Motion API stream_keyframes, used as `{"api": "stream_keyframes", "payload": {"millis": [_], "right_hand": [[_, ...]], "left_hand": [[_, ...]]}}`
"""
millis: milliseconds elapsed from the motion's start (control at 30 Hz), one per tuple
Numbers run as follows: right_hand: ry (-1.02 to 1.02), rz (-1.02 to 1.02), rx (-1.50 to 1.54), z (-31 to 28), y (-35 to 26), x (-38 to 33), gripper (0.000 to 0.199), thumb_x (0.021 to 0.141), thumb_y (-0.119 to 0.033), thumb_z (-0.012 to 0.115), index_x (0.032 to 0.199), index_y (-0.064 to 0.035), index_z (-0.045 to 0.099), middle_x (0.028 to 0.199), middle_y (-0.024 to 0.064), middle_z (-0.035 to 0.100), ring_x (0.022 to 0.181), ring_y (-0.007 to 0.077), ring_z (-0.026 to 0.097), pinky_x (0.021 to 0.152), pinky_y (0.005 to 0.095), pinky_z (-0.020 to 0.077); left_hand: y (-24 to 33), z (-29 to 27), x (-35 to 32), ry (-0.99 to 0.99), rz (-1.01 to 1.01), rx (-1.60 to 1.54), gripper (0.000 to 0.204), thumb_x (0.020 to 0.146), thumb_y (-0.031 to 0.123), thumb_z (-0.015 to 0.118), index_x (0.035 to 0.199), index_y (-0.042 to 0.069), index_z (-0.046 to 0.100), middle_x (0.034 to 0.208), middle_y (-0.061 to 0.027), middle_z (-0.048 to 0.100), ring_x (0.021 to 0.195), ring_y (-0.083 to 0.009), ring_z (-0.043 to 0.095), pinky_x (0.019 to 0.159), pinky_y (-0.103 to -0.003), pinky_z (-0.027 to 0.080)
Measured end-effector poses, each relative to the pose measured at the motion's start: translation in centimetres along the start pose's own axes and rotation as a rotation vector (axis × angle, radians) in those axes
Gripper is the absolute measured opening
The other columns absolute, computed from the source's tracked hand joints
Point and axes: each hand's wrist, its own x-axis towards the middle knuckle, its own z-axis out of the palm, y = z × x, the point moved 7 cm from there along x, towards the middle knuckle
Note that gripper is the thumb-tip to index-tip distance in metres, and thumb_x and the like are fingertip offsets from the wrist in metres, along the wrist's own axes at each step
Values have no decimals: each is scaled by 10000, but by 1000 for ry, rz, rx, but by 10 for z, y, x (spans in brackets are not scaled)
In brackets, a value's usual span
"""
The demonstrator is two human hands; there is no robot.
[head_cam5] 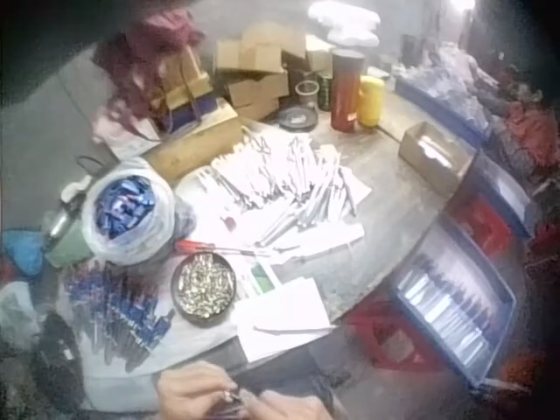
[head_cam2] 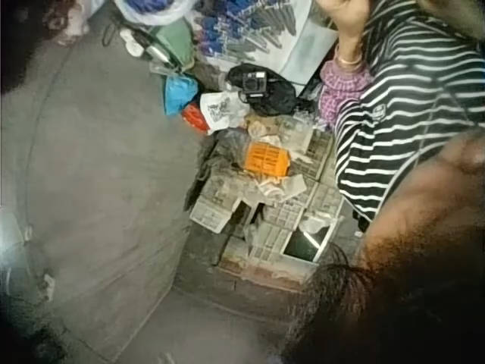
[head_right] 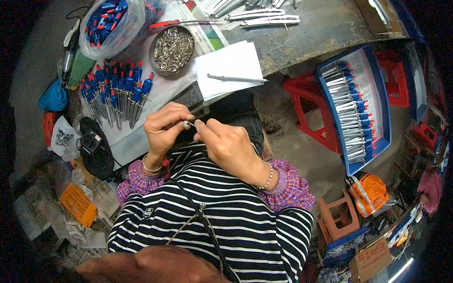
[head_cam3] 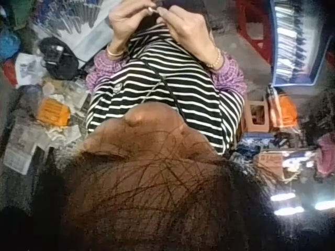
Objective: Assembling small metal and plastic components into completed units at a workbench.
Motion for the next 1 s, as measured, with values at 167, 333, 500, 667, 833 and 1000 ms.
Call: {"api": "stream_keyframes", "payload": {"millis": [167,333,500,667,833,1000], "right_hand": [[-122,-81,-139,3,-5,3,330,695,5,636,1020,42,592,675,70,491,536,192,567,444,299,452],[-100,-133,-234,13,-5,2,310,716,-6,625,1017,54,586,676,65,488,543,170,567,443,284,444],[-192,-199,-346,15,-2,5,280,725,-18,623,990,58,579,669,70,482,549,173,572,442,295,444],[-219,-91,-31,14,15,10,89,720,-36,621,785,10,581,646,101,505,512,247,561,437,339,440],[-208,-5,66,14,25,14,124,737,-32,666,851,4,630,633,106,523,513,264,556,450,352,426],[40,150,237,-5,50,22,221,729,-75,702,931,-8,639,771,114,634,649,265,605,592,319,479]], "left_hand": [[11,3,2,-60,127,169,197,607,-103,670,798,-62,652,734,-133,624,722,-232,611,638,-294,479],[-7,1,-1,-42,-48,58,176,639,-108,660,810,-70,650,758,-135,634,720,-217,608,630,-275,476],[-18,2,-5,-30,-231,-68,153,676,-93,637,820,-46,662,755,-128,657,681,-207,625,627,-279,490],[-12,9,-2,-69,-170,43,165,680,-109,631,842,-87,652,754,-131,646,692,-187,607,623,-255,474],[-18,11,-7,-69,-223,3,170,720,-99,635,888,-81,656,800,-118,652,710,-158,609,637,-239,476],[-27,-2,-7,88,-388,-250,180,809,-41,627,986,-72,635,896,-73,645,792,-105,600,693,-211,484]]}}
